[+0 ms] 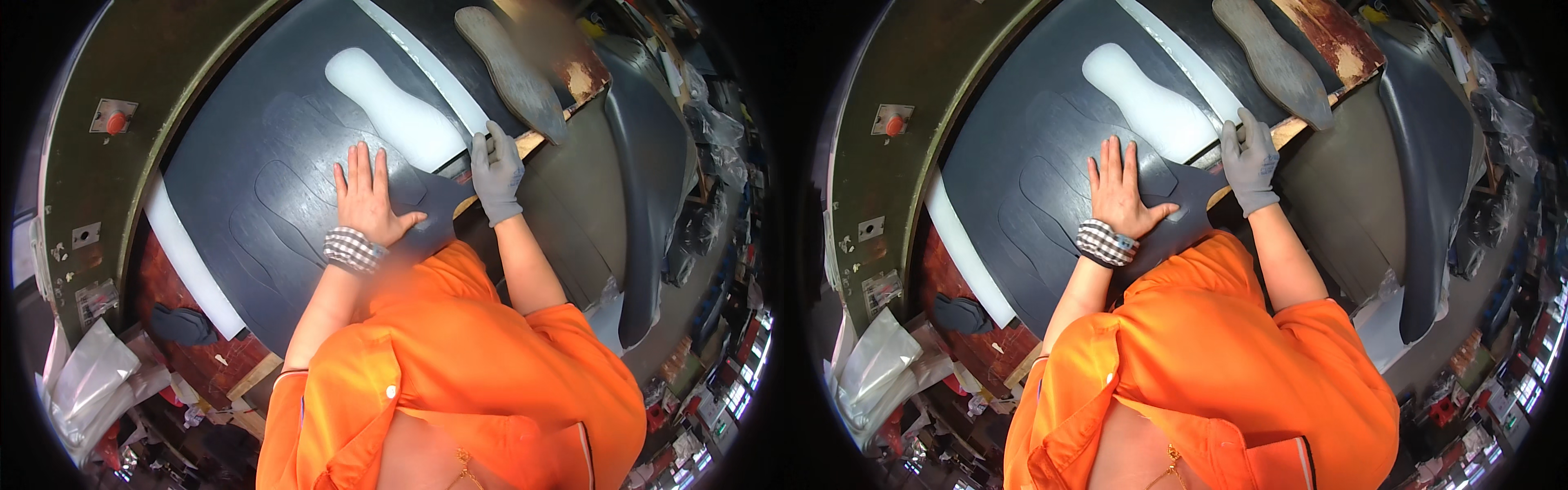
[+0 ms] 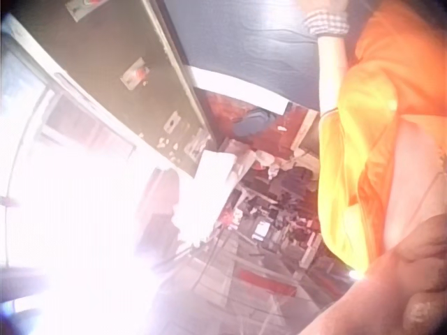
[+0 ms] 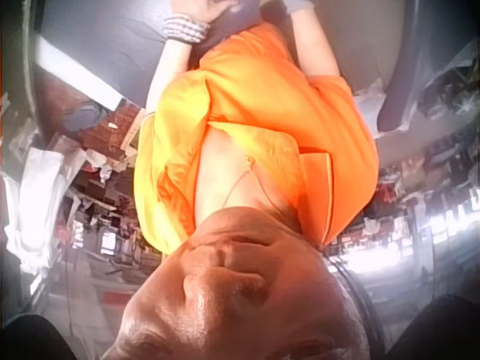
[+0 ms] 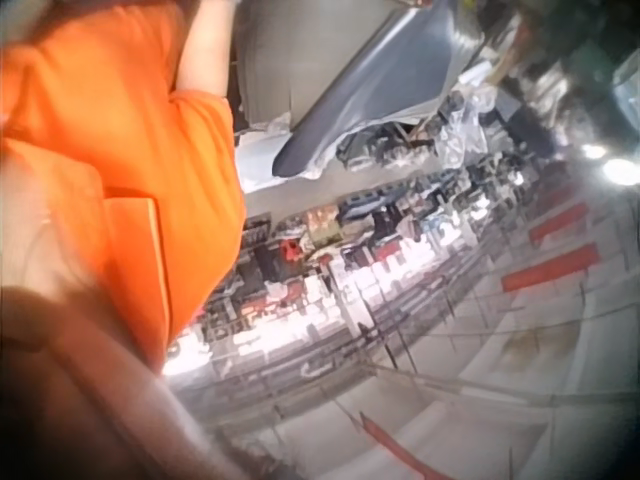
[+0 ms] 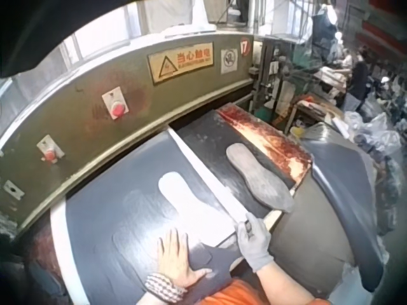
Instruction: The person repeatedly places dark sheet material onto a machine's roller, presses it with a flat tool, and removes the processed pieces. They stack the finished pieces on a nearby table and continue the cycle with new sheets.
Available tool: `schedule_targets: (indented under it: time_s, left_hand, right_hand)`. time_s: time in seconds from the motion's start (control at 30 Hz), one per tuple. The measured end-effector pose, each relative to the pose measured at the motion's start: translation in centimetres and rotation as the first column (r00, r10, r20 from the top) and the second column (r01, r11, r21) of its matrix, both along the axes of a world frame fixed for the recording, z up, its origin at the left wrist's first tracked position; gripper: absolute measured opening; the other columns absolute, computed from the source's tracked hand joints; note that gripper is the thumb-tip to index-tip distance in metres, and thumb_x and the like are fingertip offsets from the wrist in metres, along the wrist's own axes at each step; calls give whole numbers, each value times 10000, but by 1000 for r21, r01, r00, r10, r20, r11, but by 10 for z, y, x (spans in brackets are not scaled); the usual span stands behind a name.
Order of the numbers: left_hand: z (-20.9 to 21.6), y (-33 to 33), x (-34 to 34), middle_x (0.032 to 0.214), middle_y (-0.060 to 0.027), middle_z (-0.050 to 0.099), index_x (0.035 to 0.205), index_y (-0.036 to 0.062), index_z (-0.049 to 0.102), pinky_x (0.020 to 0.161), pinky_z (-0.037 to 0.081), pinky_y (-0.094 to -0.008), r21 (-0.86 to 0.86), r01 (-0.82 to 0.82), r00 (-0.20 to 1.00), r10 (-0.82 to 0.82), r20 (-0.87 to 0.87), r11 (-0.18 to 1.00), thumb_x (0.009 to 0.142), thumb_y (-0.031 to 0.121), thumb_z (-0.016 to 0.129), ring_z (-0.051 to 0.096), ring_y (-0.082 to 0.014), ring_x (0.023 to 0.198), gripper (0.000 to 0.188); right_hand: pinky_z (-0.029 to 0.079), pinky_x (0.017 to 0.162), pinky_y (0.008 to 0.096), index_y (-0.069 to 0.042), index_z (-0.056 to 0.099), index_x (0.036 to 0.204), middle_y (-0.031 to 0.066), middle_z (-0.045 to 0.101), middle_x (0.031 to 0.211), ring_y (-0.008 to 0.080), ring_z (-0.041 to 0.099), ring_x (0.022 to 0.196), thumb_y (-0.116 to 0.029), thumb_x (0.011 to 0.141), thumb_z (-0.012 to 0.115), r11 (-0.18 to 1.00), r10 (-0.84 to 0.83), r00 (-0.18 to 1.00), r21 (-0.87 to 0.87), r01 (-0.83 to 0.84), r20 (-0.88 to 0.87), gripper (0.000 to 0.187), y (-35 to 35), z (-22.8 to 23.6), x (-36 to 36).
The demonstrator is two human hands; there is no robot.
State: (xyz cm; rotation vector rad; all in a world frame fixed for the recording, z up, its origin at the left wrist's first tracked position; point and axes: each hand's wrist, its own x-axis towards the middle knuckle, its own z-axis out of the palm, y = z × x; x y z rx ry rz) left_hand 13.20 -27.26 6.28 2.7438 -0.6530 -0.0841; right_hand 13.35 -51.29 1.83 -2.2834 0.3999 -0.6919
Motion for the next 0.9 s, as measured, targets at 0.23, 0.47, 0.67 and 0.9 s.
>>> schedule_targets:
  time_s: [0.23,0.47,0.67,0.9]
  left_hand:
    - [26,0,13,1347,-224,594,1322,54,610,1089,423,-457,-77,-18,996,24,80,997,728,216,841,577,-321,1259,658]
    - [144,129,54,958,-70,754,1076,-55,715,765,558,-293,-849,-205,854,513,89,487,805,114,837,702,-154,829,342]
    - [52,94,-60,1522,-280,382,1482,23,415,1196,247,-552,-99,29,999,-27,20,995,626,421,909,331,-420,1457,1065]
    - [28,102,-69,1444,-244,504,1434,59,502,1182,298,-532,-135,37,999,-40,-18,990,679,330,885,430,-375,1408,889]
  right_hand:
    - [498,640,379,27,682,1120,89,580,691,246,587,655,-168,902,707,994,-50,998,96,45,48,294,0,-10,-1]
    - [500,779,427,-1,681,1085,126,647,870,313,619,844,-202,899,692,969,100,992,-235,-80,73,274,16,35,-4]
    - [524,754,509,47,689,820,267,672,804,423,686,800,-542,1007,424,572,727,405,164,-803,-555,673,96,65,-29]
    - [424,618,319,8,553,603,60,527,551,162,505,567,-507,1062,383,410,871,467,751,-518,-153,711,113,50,-29]
